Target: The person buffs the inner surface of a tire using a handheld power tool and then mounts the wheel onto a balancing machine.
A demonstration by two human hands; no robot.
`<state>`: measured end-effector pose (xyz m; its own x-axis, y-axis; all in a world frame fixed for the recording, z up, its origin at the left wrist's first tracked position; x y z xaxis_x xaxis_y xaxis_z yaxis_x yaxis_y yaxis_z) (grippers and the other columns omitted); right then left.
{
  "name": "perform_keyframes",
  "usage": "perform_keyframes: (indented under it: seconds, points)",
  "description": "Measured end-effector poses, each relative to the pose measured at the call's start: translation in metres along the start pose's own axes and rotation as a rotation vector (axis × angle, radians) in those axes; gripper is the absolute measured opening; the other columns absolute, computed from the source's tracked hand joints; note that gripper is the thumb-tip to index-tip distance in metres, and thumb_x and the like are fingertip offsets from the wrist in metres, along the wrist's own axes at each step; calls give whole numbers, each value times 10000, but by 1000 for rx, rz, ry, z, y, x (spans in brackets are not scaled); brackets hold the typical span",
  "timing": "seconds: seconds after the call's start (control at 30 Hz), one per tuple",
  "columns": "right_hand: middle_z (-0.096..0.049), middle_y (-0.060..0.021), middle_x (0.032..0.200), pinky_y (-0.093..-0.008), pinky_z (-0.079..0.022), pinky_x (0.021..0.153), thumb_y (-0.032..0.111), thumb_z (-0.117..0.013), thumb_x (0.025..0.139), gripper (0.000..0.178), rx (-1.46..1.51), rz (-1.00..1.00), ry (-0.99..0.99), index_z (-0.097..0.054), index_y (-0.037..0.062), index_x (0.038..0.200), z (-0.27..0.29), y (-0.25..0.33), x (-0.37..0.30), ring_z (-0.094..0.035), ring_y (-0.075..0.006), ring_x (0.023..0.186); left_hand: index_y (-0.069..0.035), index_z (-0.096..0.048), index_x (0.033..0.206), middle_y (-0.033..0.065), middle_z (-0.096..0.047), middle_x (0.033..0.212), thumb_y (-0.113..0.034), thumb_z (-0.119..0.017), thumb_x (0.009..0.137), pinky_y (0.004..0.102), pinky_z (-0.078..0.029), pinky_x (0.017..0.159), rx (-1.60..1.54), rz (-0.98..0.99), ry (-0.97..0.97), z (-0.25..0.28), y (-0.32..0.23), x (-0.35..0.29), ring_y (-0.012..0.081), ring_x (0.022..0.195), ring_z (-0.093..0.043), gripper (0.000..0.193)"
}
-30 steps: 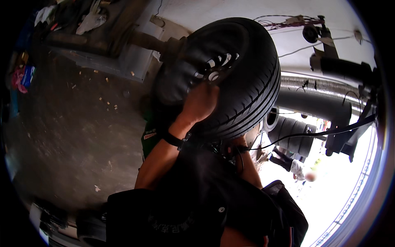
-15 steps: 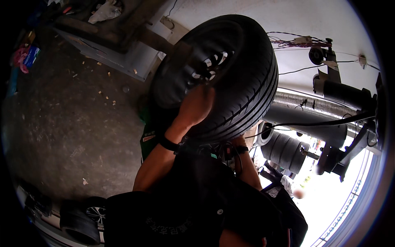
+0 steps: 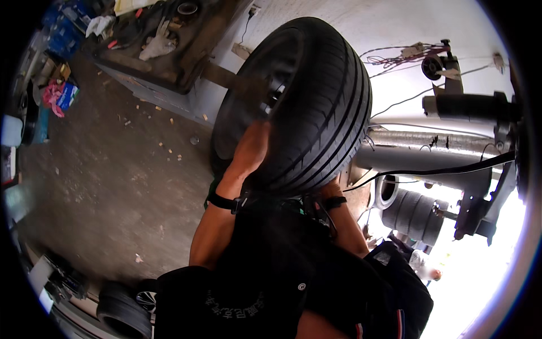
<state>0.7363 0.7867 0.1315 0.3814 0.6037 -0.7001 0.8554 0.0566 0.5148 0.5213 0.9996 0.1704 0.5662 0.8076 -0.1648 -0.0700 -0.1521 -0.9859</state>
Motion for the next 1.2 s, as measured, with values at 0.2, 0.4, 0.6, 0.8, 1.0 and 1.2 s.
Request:
perform_keyframes:
  seconds: [0.2, 0.4, 0.6, 0.8, 1.0, 1.2]
  points:
    - [-512, -92, 1398, -465, -354, 1085, 549, -325, 957, 646, 42, -22, 117, -438, 98, 1405, -30, -12, 15, -465, -312, 1279, 26, -517, 1199, 92, -563, 1157, -367, -298, 1041, 289, -388, 975, -183, 73, -17, 20, 17, -5, 164, 1060, -518, 477]
    - [-582, -108, 1310, -472, -446, 1005, 501, -377, 955, 594, -11, 10, 132, -487, 77, 1356, -44, -14, 18, -561, -306, 1176, 48, -492, 1249, 114, -546, 1229, -364, -284, 1036, 287, -372, 1016, -297, 169, -67, 31, -5, -13, 170, 1127, -504, 508]
    - [-589, -118, 1294, -474, -460, 992, 522, -383, 946, 617, -73, -27, 66, -494, 65, 1345, -53, -19, 15, -570, -310, 1161, 75, -475, 1295, 125, -515, 1322, -352, -236, 1051, 305, -340, 1067, -360, 217, -19, 37, -6, -17, 186, 1213, -476, 547]
    - [-585, -116, 1301, -468, -447, 1003, 444, -354, 978, 548, -75, -54, 92, -500, 58, 1339, -61, -9, 15, -562, -306, 1174, 67, -553, 1163, 109, -593, 1171, -302, -258, 1039, 303, -403, 983, -464, 222, 2, 34, -25, -13, 164, 1077, -531, 488]
    - [-657, -79, 945, -343, -490, 773, 316, -425, 966, 339, -253, 395, -212, -632, 62, 1050, -13, 68, 45, -615, -210, 856, 53, -551, 1153, 115, -607, 1140, -296, -263, 1037, 316, -411, 972, -186, 170, -126, 38, 17, -12, 178, 1073, -541, 467]
    - [-565, -24, 697, -235, -418, 603, 193, -532, 934, 190, -582, 955, -107, -604, 18, 914, -190, 161, -65, -516, -102, 629, 76, -557, 1143, 165, -616, 1147, -267, -250, 1028, 333, -438, 946, -383, 241, 26, 30, -29, -9, 217, 1057, -570, 474]
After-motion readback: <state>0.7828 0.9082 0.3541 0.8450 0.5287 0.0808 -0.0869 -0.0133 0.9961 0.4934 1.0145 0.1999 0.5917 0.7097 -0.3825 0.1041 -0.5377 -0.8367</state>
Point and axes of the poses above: each hand's wrist, its own x-axis towards the middle knuckle, its own z-axis out of the back of the hand, y = z × x, the point moved 5 cm from there along x, towards the middle knuckle
